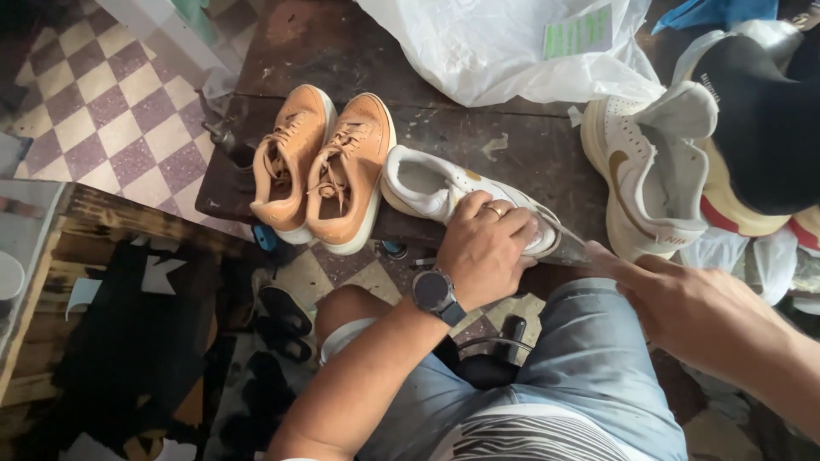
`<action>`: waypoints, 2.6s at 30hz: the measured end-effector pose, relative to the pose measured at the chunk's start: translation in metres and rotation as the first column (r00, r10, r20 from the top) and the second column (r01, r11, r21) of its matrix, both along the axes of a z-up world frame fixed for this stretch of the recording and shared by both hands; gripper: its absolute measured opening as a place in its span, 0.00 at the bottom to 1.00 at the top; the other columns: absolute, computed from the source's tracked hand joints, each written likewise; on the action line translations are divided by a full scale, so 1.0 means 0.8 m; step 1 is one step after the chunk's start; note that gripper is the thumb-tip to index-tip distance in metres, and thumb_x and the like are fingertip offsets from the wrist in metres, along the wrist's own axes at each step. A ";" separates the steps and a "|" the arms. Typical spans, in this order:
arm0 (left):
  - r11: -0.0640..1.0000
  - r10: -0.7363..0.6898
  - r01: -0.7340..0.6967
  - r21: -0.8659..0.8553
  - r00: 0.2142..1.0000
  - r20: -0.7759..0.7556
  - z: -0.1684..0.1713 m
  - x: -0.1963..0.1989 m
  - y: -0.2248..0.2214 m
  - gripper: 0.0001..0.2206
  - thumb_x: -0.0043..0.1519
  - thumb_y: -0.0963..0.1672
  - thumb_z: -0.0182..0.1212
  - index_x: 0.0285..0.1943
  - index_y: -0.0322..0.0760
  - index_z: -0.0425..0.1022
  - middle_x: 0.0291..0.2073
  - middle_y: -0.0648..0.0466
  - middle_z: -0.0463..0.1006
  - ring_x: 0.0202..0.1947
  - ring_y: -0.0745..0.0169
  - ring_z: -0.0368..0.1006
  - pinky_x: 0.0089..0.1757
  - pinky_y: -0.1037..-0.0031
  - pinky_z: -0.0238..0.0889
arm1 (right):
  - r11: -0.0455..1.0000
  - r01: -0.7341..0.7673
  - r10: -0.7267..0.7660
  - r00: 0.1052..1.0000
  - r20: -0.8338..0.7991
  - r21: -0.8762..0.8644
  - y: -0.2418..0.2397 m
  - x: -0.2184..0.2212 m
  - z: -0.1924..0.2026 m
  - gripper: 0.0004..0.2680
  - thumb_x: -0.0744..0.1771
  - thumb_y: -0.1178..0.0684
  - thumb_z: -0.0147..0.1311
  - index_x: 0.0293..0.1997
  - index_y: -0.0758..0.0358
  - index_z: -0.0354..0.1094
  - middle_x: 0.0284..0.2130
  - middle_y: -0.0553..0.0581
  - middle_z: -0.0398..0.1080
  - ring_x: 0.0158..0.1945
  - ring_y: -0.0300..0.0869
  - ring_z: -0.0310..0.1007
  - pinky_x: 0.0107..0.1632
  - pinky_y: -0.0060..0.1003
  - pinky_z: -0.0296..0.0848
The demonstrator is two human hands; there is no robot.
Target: The person sorts through several pairs of shoes on a workbench, places some in a bag, and uses a small tool to pry at the sole of a white sneaker.
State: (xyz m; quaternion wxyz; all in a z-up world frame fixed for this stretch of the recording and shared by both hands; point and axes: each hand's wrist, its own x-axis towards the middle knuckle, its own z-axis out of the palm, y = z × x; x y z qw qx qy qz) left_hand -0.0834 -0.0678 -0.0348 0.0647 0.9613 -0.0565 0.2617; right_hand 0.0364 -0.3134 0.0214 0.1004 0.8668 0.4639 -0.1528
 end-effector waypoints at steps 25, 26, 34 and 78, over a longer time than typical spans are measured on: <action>0.999 0.016 -0.016 0.037 1.000 -0.006 -0.013 0.006 -0.005 0.18 0.52 0.49 0.66 0.50 0.40 0.84 0.45 0.59 0.83 0.44 0.55 0.75 0.54 0.58 0.57 | 0.799 0.542 -0.358 0.777 -0.518 0.260 0.026 -0.012 -0.002 0.19 0.70 0.48 0.49 0.73 0.41 0.66 0.23 0.58 0.72 0.22 0.51 0.70 0.24 0.47 0.67; 0.999 0.023 -0.023 0.047 1.000 0.000 -0.013 0.005 -0.004 0.18 0.51 0.47 0.65 0.50 0.40 0.84 0.45 0.59 0.83 0.43 0.55 0.75 0.52 0.58 0.58 | 0.971 0.114 -0.115 0.993 -0.010 0.212 0.019 0.000 -0.009 0.19 0.68 0.40 0.51 0.70 0.27 0.67 0.24 0.57 0.81 0.25 0.57 0.83 0.28 0.57 0.81; 1.000 0.016 -0.016 0.024 1.000 -0.013 -0.014 0.008 -0.001 0.18 0.52 0.49 0.68 0.49 0.40 0.84 0.46 0.58 0.83 0.45 0.56 0.75 0.56 0.58 0.57 | 0.952 -0.303 0.259 0.875 0.409 0.044 0.011 0.023 -0.020 0.26 0.65 0.45 0.52 0.75 0.32 0.58 0.27 0.49 0.69 0.18 0.49 0.75 0.19 0.52 0.73; 0.995 -0.039 0.056 -0.089 0.982 0.182 -0.020 0.014 -0.002 0.05 0.49 0.42 0.66 0.31 0.36 0.80 0.28 0.56 0.80 0.37 0.50 0.73 0.48 0.58 0.60 | 0.588 0.806 -0.460 0.398 -0.793 0.063 0.083 -0.035 0.031 0.20 0.71 0.57 0.47 0.75 0.52 0.68 0.20 0.58 0.64 0.15 0.45 0.58 0.15 0.39 0.55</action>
